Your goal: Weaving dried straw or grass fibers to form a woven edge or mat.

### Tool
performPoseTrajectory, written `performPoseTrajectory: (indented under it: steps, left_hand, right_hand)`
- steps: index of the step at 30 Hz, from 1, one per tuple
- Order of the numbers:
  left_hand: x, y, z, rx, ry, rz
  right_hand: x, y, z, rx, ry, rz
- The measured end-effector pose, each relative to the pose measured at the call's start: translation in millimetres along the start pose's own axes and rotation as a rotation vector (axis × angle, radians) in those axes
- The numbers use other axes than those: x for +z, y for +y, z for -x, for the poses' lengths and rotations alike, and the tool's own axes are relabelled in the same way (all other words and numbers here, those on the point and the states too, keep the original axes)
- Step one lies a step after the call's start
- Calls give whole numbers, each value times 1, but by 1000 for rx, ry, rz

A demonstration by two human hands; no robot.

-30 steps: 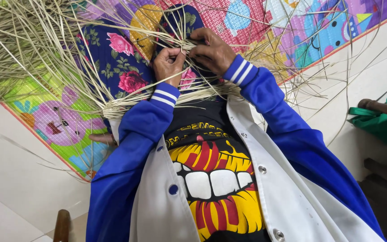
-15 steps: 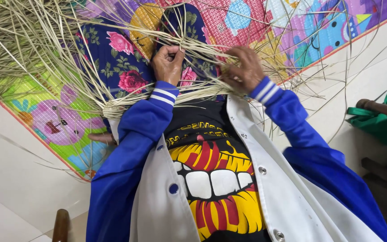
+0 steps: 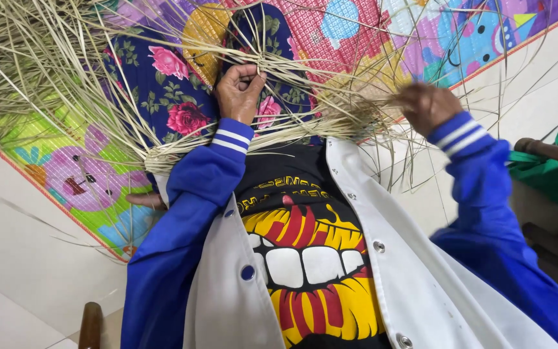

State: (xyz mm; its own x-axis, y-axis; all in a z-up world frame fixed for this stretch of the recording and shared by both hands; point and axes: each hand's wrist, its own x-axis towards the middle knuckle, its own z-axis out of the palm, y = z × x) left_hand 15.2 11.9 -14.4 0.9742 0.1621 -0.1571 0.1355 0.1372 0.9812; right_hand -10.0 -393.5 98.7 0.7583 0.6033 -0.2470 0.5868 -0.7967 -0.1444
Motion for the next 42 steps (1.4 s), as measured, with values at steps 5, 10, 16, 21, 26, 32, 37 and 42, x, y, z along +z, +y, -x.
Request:
performPoseTrajectory:
  steps: [5,10,16,21,26,32,37,42]
  left_hand:
    - [-9,-12,0,-27,-50,-10]
    - [-10,12,0,-152,-74,87]
    - [-8,8,0,-98,-39,82]
    - [-8,3,0,-35,-32,28]
    - [-5,-1,1,-23,-30,-28]
    - [-3,3,0,-16,-2,-95]
    - [-4,4,-1,-4,5,-68]
    - [-3,9,-2,8,-1,-60]
  right_hand:
    - [-51,-102,-140,-189,560,-416]
    - [-8,-131,-200,-250,664,-463]
    - [14,-141,-205,-124,633,-582]
    - [23,-138,-209,-84,605,-663]
    - [1,-145,-207,-149,641,-617]
    - [10,-145,-210,-97,683,-531]
    - [6,-146,-207,-80,697,-489]
    - [33,-143,-216,100,463,-73]
